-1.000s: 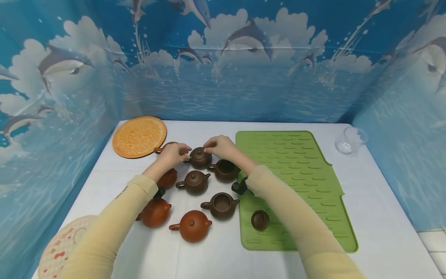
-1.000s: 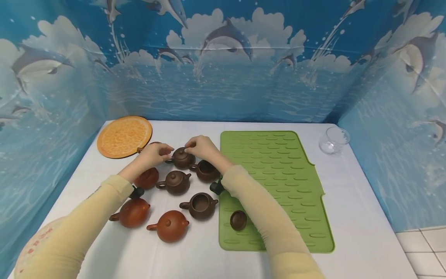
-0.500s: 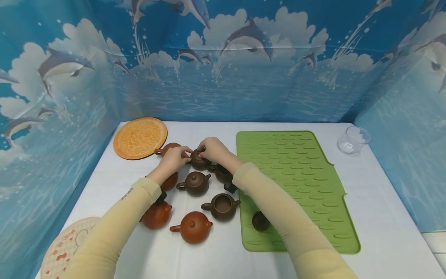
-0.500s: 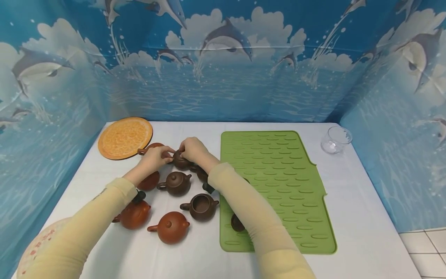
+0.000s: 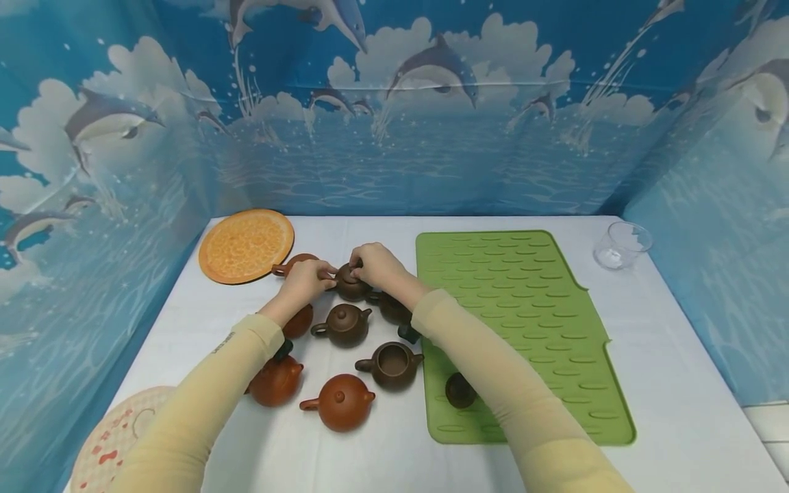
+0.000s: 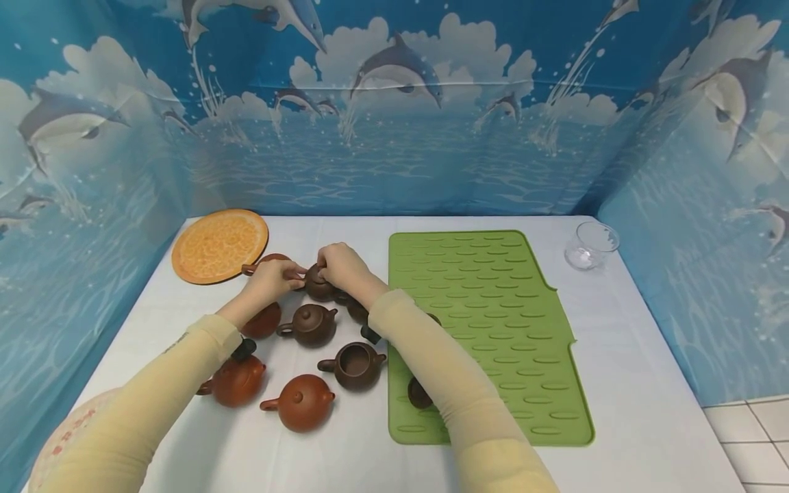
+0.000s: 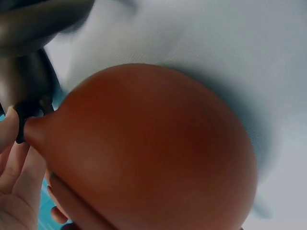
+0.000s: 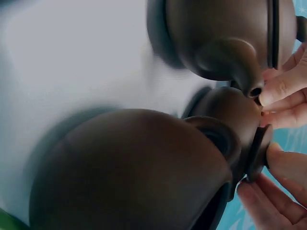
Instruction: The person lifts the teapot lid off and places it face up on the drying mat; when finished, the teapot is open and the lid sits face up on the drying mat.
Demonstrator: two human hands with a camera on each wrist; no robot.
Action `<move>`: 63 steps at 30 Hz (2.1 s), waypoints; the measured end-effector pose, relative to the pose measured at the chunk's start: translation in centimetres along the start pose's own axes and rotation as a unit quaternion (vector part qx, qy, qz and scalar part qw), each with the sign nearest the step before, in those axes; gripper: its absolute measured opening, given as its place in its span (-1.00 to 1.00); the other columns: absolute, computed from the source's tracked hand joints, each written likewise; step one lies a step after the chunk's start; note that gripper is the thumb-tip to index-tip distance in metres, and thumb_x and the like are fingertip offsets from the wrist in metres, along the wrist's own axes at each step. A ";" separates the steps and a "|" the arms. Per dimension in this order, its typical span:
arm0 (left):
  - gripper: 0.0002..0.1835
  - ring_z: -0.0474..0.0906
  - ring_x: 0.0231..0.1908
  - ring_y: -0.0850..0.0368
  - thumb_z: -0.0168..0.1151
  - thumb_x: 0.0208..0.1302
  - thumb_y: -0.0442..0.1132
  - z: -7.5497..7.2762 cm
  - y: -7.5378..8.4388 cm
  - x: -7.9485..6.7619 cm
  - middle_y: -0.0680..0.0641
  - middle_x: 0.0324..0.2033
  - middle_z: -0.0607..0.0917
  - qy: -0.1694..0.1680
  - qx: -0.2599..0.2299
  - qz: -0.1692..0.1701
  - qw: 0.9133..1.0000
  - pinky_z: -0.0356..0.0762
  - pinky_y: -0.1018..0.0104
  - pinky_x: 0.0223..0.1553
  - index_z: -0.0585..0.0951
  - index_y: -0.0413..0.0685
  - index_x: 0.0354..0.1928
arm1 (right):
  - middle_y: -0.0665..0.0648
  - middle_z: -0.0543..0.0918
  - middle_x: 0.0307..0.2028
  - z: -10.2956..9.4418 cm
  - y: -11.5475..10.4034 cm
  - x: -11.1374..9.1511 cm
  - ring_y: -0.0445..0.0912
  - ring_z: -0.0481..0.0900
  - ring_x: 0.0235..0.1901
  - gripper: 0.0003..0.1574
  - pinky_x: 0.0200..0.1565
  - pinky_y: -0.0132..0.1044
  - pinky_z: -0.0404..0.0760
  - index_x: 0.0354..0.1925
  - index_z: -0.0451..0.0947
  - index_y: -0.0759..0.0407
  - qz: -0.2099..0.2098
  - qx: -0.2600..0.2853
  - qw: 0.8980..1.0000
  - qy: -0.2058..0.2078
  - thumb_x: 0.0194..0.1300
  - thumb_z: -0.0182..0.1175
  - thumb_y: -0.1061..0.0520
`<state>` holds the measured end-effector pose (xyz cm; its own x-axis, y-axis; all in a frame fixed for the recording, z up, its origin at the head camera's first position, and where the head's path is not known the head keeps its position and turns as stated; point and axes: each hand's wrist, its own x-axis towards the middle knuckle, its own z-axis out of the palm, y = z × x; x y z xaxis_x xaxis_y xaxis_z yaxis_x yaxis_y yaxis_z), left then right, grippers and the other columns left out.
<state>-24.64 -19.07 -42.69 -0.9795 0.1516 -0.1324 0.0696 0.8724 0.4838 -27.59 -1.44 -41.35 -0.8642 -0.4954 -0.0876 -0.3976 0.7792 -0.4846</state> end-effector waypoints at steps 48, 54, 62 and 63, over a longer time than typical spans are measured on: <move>-0.72 0.69 -0.14 -0.08 0.33 0.28 -0.31 0.1 0.6 -0.4 -0.19 -0.21 0.78 0.009 0.006 -0.007 1.000 0.63 0.08 -0.08 0.69 -0.19 0.02 | 0.41 0.34 0.36 -1.7 16.9 -12.1 -0.25 0.70 -0.15 -0.23 0.10 -0.25 0.63 0.42 0.21 0.36 0.206 0.415 0.886 0.015 0.48 0.08 -0.09; -0.71 0.69 -0.13 -0.07 0.33 0.28 -0.30 0.1 0.6 -0.4 -0.19 -0.19 0.78 0.010 0.008 -0.008 1.000 0.63 0.09 -0.07 0.68 -0.18 0.03 | 0.38 0.50 0.25 -1.6 16.3 -11.7 -0.28 0.70 -0.25 -0.32 0.01 -0.25 0.68 0.35 0.37 0.28 0.230 0.368 0.900 0.043 0.44 0.15 -0.08; -0.71 0.69 -0.10 -0.07 0.32 0.28 -0.32 0.1 0.6 -0.3 -0.20 -0.16 0.77 0.009 0.010 -0.007 1.000 0.64 0.08 -0.06 0.67 -0.20 0.03 | 0.36 0.57 0.17 -1.2 16.1 -11.6 0.01 0.72 -0.07 -0.35 0.00 -0.18 0.68 0.32 0.43 0.23 0.216 0.290 0.931 0.055 0.46 0.10 -0.14; -0.71 0.69 -0.10 -0.07 0.32 0.28 -0.32 0.1 0.6 -0.4 -0.21 -0.15 0.77 0.008 0.011 -0.006 1.000 0.64 0.08 -0.06 0.66 -0.20 0.04 | 0.36 0.57 0.18 -1.2 16.1 -11.6 0.03 0.71 -0.06 -0.35 0.00 -0.17 0.68 0.32 0.43 0.22 0.215 0.289 0.931 0.056 0.46 0.10 -0.13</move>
<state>-24.23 -18.51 -42.47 -0.9831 0.1341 -0.1246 0.0618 0.8838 0.4637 -24.34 17.29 -47.05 -0.9448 -0.1161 -0.3064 0.1978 0.5433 -0.8159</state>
